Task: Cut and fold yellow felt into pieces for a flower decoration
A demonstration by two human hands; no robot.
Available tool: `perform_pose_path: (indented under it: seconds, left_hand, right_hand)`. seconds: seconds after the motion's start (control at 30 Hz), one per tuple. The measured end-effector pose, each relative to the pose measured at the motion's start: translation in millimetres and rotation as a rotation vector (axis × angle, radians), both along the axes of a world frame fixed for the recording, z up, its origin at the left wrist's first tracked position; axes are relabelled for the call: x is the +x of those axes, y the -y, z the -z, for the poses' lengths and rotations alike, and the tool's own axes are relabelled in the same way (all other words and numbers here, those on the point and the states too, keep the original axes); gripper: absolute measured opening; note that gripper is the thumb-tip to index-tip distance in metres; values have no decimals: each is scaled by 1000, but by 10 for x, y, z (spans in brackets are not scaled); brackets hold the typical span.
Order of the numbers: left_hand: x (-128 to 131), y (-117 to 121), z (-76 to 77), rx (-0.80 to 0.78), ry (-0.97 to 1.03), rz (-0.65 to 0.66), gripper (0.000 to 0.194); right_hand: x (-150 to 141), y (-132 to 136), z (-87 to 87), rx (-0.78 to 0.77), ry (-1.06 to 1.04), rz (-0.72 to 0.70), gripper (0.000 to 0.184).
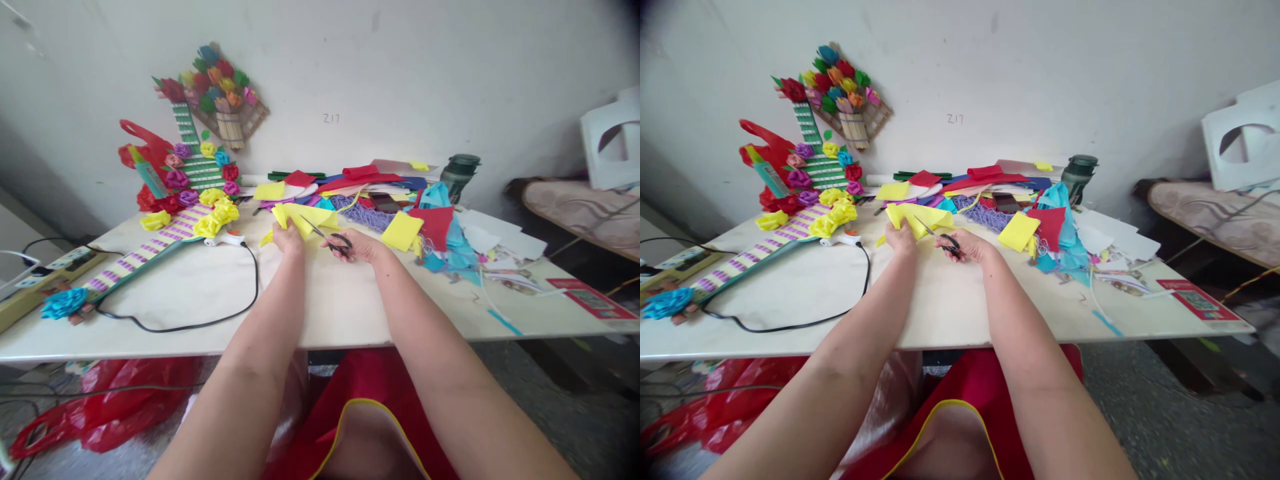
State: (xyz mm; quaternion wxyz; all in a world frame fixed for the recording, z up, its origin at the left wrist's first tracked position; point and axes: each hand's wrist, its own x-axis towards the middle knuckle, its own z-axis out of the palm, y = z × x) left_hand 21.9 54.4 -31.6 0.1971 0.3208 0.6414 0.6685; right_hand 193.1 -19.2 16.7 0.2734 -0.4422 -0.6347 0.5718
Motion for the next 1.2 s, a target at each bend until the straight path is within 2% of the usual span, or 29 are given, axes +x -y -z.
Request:
perform_pose_path:
  seconds: [0.83,1.2]
  left_hand:
    - [25,88,-73,-15,0,-8,7]
    - [8,47,-32,-15,-19,-16,8]
  right_hand:
    - [-2,-2,-22,17,10,13,19]
    - [5,-52,27,31,16,17,17]
